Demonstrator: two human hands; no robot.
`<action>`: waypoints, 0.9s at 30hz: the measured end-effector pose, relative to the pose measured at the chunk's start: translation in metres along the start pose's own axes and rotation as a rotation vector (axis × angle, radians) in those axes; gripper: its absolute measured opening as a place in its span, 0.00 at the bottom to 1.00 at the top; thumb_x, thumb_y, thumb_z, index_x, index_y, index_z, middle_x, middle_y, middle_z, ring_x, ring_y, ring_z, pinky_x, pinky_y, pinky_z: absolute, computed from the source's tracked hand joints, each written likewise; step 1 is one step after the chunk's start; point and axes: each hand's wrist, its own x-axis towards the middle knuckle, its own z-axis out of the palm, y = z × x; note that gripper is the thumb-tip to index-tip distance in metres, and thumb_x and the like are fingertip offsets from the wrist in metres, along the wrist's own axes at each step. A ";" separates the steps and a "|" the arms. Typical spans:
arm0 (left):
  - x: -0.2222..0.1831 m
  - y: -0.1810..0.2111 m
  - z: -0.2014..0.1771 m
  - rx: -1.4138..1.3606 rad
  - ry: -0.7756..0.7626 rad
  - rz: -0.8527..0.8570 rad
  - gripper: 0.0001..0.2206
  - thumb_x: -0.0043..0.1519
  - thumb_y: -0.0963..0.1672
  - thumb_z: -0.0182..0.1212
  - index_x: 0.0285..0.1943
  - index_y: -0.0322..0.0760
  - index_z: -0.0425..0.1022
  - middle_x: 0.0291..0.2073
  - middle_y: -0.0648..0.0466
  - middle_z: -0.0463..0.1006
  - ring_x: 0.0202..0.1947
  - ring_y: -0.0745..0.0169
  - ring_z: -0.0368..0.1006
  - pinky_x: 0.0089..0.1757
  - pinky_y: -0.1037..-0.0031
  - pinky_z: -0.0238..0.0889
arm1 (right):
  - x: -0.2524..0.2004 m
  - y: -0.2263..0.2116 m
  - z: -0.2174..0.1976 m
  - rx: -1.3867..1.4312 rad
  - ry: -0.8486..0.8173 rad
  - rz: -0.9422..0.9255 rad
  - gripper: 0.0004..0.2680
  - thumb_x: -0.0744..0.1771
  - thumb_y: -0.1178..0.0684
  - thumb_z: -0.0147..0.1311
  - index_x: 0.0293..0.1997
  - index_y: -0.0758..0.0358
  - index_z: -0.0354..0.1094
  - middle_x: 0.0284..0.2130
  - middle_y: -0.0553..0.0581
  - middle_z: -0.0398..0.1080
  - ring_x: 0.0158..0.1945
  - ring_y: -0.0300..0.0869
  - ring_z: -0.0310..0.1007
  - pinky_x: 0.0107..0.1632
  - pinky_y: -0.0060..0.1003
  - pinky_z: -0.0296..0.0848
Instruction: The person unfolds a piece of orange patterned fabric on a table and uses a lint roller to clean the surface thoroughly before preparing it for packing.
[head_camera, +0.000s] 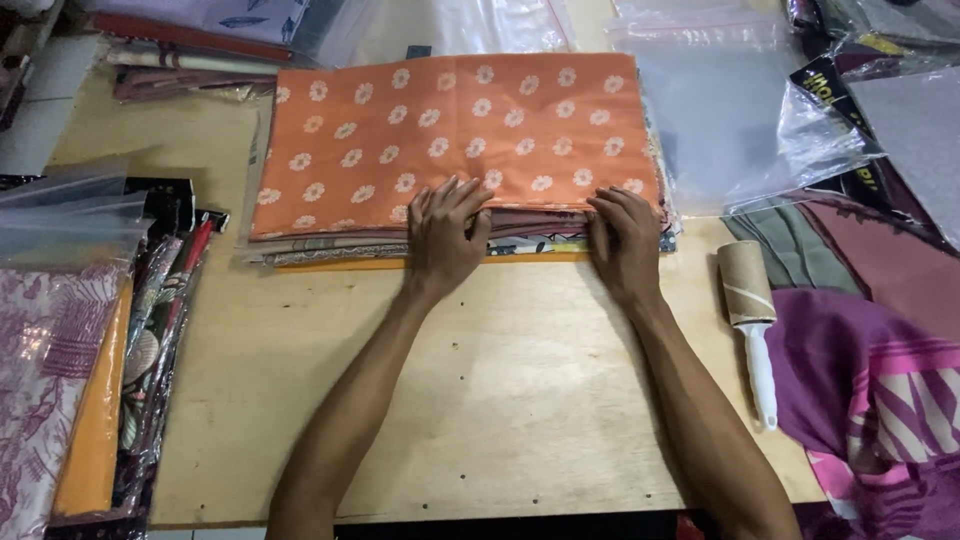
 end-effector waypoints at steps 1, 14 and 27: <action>0.002 0.000 -0.001 -0.011 -0.030 -0.016 0.15 0.66 0.48 0.56 0.61 0.55 0.80 0.60 0.55 0.78 0.67 0.47 0.67 0.65 0.42 0.44 | 0.000 -0.001 -0.001 0.000 -0.001 0.004 0.06 0.68 0.59 0.61 0.50 0.60 0.78 0.49 0.59 0.76 0.60 0.55 0.73 0.61 0.48 0.66; 0.020 -0.064 0.002 0.292 -0.113 0.134 0.14 0.61 0.41 0.65 0.55 0.51 0.79 0.54 0.58 0.81 0.63 0.57 0.71 0.61 0.55 0.58 | 0.001 -0.002 0.000 -0.044 0.019 -0.005 0.05 0.70 0.58 0.58 0.50 0.59 0.77 0.48 0.57 0.77 0.60 0.54 0.72 0.61 0.47 0.65; 0.022 -0.081 -0.089 0.210 0.053 -0.012 0.15 0.57 0.36 0.66 0.51 0.44 0.82 0.33 0.50 0.83 0.42 0.42 0.81 0.50 0.52 0.68 | 0.000 -0.001 0.002 0.014 0.036 0.034 0.05 0.70 0.58 0.59 0.49 0.59 0.78 0.48 0.57 0.78 0.59 0.54 0.72 0.61 0.46 0.63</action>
